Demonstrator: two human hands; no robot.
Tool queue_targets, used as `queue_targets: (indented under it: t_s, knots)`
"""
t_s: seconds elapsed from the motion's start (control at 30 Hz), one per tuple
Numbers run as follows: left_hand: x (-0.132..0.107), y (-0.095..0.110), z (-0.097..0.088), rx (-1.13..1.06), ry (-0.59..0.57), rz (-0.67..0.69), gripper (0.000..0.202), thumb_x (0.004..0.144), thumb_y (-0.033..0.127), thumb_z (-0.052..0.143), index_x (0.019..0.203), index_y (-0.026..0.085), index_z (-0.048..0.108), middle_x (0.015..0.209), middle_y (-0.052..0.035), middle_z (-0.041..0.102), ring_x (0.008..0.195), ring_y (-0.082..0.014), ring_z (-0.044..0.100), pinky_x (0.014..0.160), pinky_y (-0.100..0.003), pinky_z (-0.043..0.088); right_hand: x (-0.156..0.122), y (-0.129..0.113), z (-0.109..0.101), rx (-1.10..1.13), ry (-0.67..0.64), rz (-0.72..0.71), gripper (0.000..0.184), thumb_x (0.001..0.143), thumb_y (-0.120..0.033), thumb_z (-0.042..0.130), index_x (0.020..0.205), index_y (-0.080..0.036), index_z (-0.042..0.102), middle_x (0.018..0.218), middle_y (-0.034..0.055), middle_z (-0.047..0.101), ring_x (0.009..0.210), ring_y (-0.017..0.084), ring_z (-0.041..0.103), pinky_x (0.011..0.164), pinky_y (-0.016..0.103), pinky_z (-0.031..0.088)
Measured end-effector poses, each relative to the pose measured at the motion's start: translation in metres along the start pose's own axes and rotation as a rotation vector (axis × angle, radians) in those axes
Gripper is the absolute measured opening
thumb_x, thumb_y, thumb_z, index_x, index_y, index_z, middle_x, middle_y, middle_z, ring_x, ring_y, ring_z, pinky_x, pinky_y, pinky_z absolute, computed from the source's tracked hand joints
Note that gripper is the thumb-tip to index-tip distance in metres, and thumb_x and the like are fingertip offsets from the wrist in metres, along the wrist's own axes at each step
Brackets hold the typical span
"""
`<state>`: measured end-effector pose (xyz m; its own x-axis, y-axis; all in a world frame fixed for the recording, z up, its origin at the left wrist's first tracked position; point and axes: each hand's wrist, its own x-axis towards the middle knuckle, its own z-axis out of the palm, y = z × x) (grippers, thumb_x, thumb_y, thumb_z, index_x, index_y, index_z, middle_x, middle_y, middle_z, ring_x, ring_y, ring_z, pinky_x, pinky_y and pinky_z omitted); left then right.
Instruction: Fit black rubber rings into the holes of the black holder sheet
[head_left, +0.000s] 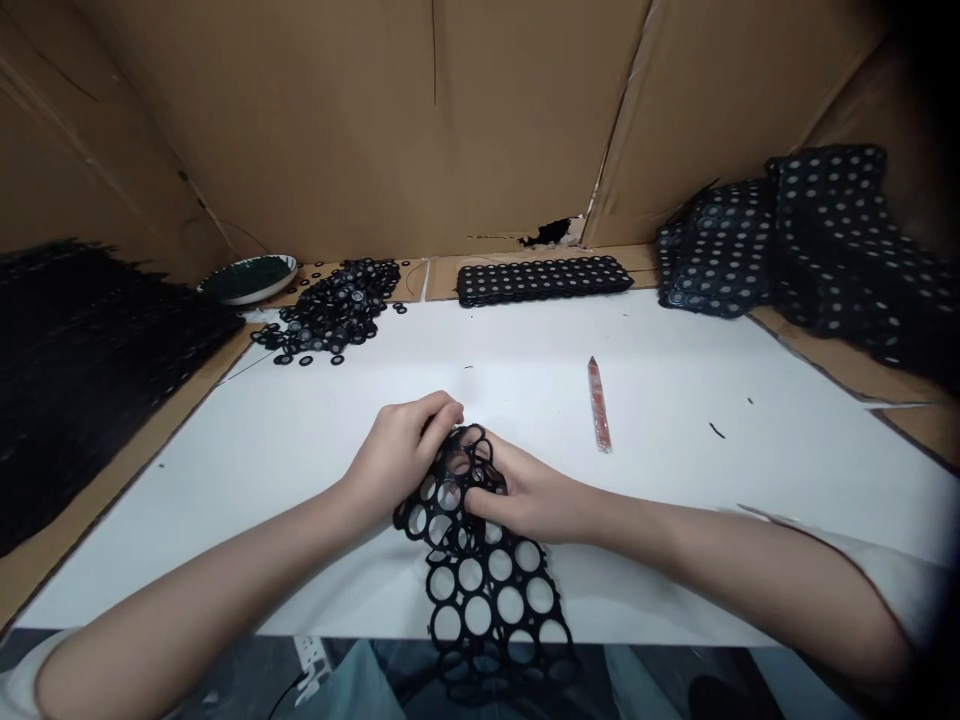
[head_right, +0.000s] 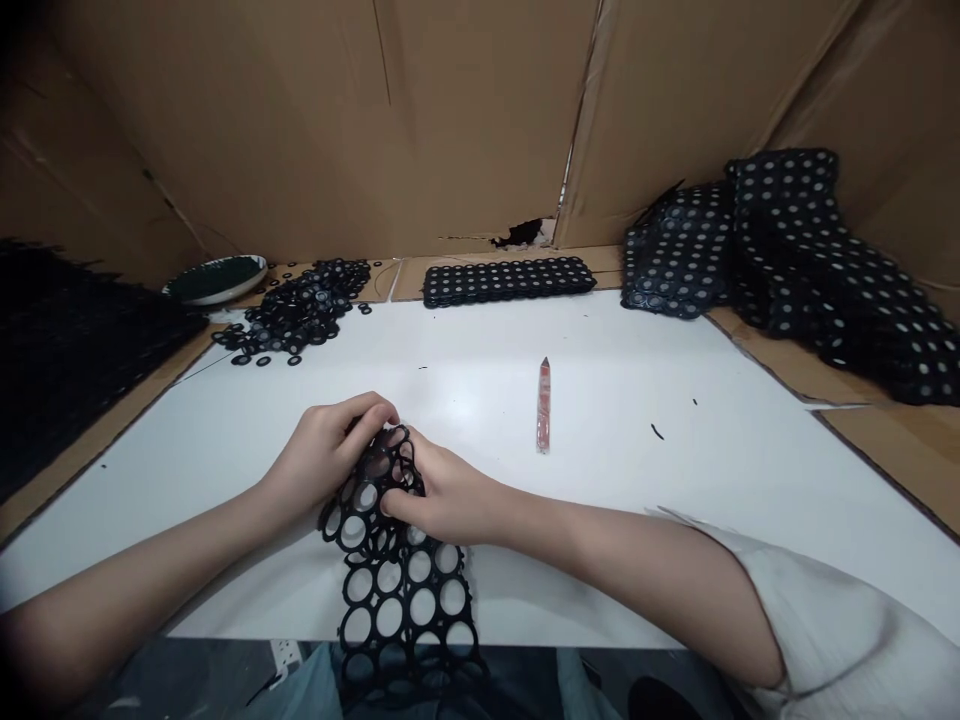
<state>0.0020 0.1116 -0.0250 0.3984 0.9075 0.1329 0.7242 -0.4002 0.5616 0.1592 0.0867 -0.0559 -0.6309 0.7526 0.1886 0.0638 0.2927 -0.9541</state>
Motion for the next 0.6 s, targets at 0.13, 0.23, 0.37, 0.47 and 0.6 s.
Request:
queue_targets:
  t_s: [0.13, 0.23, 0.37, 0.47, 0.6]
  knots:
    - [-0.002, 0.003, -0.001, -0.092, -0.018, -0.012, 0.037, 0.089, 0.039, 0.024, 0.077, 0.019, 0.053, 0.068, 0.0021, 0.057, 0.064, -0.0118, 0.052, 0.06, -0.024, 0.037, -0.001, 0.001, 0.0, 0.0, -0.007, 0.019, 0.027, 0.075, -0.011, 0.047, 0.101, -0.019, 0.041, 0.094, 0.0034, 0.049, 0.087, 0.016, 0.048, 0.078, 0.035, 0.043]
    - [-0.004, 0.004, -0.001, -0.034, -0.061, 0.038, 0.027, 0.085, 0.042, 0.035, 0.081, 0.019, 0.05, 0.072, 0.0013, 0.056, 0.067, -0.0127, 0.051, 0.061, -0.025, 0.037, -0.003, 0.003, 0.0, -0.006, -0.001, 0.042, 0.031, 0.076, -0.011, 0.046, 0.105, -0.018, 0.039, 0.096, 0.0041, 0.049, 0.088, 0.017, 0.048, 0.079, 0.035, 0.043]
    - [-0.003, 0.0, -0.001, 0.001, -0.067, 0.074, 0.024, 0.077, 0.042, 0.05, 0.085, 0.02, 0.048, 0.077, 0.001, 0.055, 0.069, -0.013, 0.05, 0.06, -0.024, 0.037, -0.003, 0.002, -0.001, -0.023, 0.002, 0.061, 0.032, 0.076, -0.011, 0.046, 0.106, -0.018, 0.038, 0.093, 0.0034, 0.048, 0.086, 0.016, 0.047, 0.078, 0.036, 0.043]
    - [-0.001, -0.004, 0.0, 0.007, -0.013, 0.096, 0.019, 0.079, 0.038, 0.05, 0.082, 0.02, 0.048, 0.076, 0.0011, 0.054, 0.068, -0.012, 0.049, 0.06, -0.024, 0.037, -0.001, -0.003, -0.007, 0.028, -0.035, 0.077, 0.031, 0.078, -0.014, 0.045, 0.108, -0.019, 0.039, 0.095, 0.0038, 0.048, 0.088, 0.017, 0.047, 0.079, 0.036, 0.042]
    - [0.0, -0.008, 0.002, 0.032, 0.056, 0.127, 0.018, 0.078, 0.036, 0.052, 0.082, 0.02, 0.046, 0.075, 0.0019, 0.052, 0.066, -0.0108, 0.048, 0.059, -0.023, 0.038, 0.004, -0.007, -0.019, 0.214, -0.157, 0.128, 0.029, 0.077, -0.015, 0.047, 0.107, -0.018, 0.044, 0.097, 0.0041, 0.051, 0.091, 0.016, 0.049, 0.082, 0.035, 0.041]
